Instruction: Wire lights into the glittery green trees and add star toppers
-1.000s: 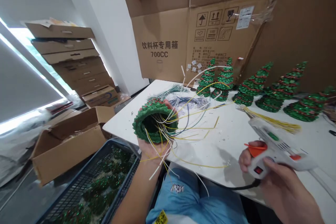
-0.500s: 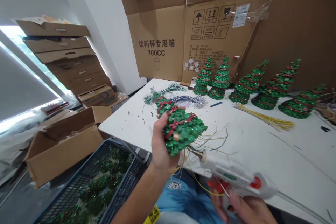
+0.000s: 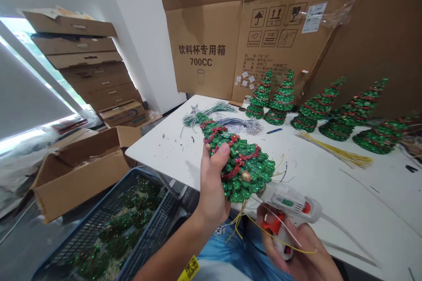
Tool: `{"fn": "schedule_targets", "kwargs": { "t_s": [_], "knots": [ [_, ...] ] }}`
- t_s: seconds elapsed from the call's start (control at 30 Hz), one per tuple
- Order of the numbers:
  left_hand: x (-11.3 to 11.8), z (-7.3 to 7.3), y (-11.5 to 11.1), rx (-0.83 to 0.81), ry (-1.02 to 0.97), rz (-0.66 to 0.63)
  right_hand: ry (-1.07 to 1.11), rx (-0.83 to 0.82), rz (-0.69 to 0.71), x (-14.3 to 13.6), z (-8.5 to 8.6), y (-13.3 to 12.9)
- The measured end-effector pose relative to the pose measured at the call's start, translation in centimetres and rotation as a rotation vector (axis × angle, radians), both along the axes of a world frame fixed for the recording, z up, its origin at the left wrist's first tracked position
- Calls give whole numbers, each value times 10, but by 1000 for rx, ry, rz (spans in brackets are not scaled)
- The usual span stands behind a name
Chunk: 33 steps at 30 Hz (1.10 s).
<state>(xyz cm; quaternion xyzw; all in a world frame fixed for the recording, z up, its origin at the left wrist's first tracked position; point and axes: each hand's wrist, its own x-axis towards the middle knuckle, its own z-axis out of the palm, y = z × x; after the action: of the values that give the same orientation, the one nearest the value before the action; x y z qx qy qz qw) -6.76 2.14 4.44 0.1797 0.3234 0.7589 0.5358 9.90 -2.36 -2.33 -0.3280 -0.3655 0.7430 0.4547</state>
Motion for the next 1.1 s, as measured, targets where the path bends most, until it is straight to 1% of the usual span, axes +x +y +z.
{"fn": "schedule_targets", "kwargs": {
  "t_s": [0.1,0.17,0.23,0.3,0.4,0.47,0.53,0.6,0.7,0.8,0.9,0.97,1.1],
  "knots": [
    [2,0,-2,29,-14,13,9,22,27,-1,2,2],
    [1,1,-3,39,-46,-22,5,30,52,-1,3,2],
    [-3,1,-2,26,-106,-109,-16,33,43,-1,4,0],
    [-8,0,1,-4,-181,-227,-58,23,-2,0,6,-4],
    [-15,-8,7,-19,-295,-389,-174,35,-70,3,7,-12],
    [-16,-16,12,15,-365,-442,-294,23,-118,6,6,-17],
    [-16,-22,16,43,-420,-447,-397,-10,-169,7,4,-22],
    [-14,-25,19,39,-443,-462,-435,-30,-193,6,3,-25],
    [-8,-20,21,15,-443,-478,-426,17,-228,1,3,-28],
    [1,-12,24,-39,-496,-399,-470,103,-259,-2,11,-26],
    [7,-10,26,-74,-538,-320,-488,178,-179,-1,21,-21],
    [8,-12,26,-76,-552,-350,-519,199,-127,0,26,-17],
    [8,-18,24,-98,-643,-498,-633,246,-87,2,27,-14]
  ]
}}
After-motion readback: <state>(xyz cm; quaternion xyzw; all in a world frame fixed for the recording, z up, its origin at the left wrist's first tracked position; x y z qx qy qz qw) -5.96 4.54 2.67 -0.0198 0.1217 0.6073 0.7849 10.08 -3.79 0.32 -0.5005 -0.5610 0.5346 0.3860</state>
